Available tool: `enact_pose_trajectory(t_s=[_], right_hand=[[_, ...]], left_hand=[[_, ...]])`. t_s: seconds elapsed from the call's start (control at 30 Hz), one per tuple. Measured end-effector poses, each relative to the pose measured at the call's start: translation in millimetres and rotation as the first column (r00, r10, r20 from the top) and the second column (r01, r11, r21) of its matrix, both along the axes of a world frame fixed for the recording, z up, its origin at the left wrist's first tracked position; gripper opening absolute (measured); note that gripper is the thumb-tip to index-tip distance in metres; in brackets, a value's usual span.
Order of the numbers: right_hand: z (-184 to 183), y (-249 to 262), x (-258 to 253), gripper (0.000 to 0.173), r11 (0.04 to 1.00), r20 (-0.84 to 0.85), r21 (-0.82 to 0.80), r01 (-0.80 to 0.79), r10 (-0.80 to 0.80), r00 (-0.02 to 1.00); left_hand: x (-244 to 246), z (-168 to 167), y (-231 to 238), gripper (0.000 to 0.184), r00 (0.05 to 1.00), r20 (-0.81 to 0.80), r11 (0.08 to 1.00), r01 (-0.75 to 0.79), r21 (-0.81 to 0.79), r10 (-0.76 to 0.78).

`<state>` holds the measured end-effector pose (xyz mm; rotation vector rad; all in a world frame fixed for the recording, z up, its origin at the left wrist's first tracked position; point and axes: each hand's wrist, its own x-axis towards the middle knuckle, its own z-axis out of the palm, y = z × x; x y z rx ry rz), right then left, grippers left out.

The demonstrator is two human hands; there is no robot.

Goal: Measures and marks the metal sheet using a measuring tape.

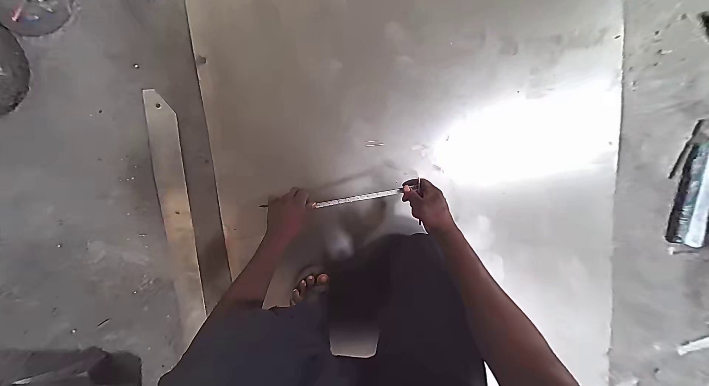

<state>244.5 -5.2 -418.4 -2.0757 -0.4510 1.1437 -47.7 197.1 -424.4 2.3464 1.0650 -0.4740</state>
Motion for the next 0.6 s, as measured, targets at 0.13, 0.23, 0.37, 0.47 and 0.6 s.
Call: enact_pose_trajectory(t_s=[0.13,0.23,0.37,0.47,0.6], right_hand=[[-8,-13,14,0.017,0.993,-0.139,0.079,0.085,-0.074,0.988],[-1,-34,43,0.012,0.966,-0.171,0.116,0.232,-0.211,0.962],[-10,-80,116,0.01,0.874,-0.105,0.103,0.474,-0.465,0.879],[-39,-112,153,0.009,0.805,-0.11,0.114,0.582,-0.572,0.813],[-60,-116,158,0.015,0.787,-0.031,0.114,0.607,-0.607,0.794]], left_hand=[[-8,-6,15,0.037,0.999,-0.007,0.996,-0.037,-0.077,0.037],[-61,-14,63,0.04,0.995,-0.018,0.994,-0.095,-0.048,0.094],[-148,-6,136,0.031,0.987,-0.027,0.984,-0.162,-0.075,0.16],[-199,-26,168,0.047,0.973,-0.122,0.967,-0.211,-0.142,0.194],[-259,-99,188,0.065,0.991,-0.085,0.985,-0.111,-0.129,0.101]])
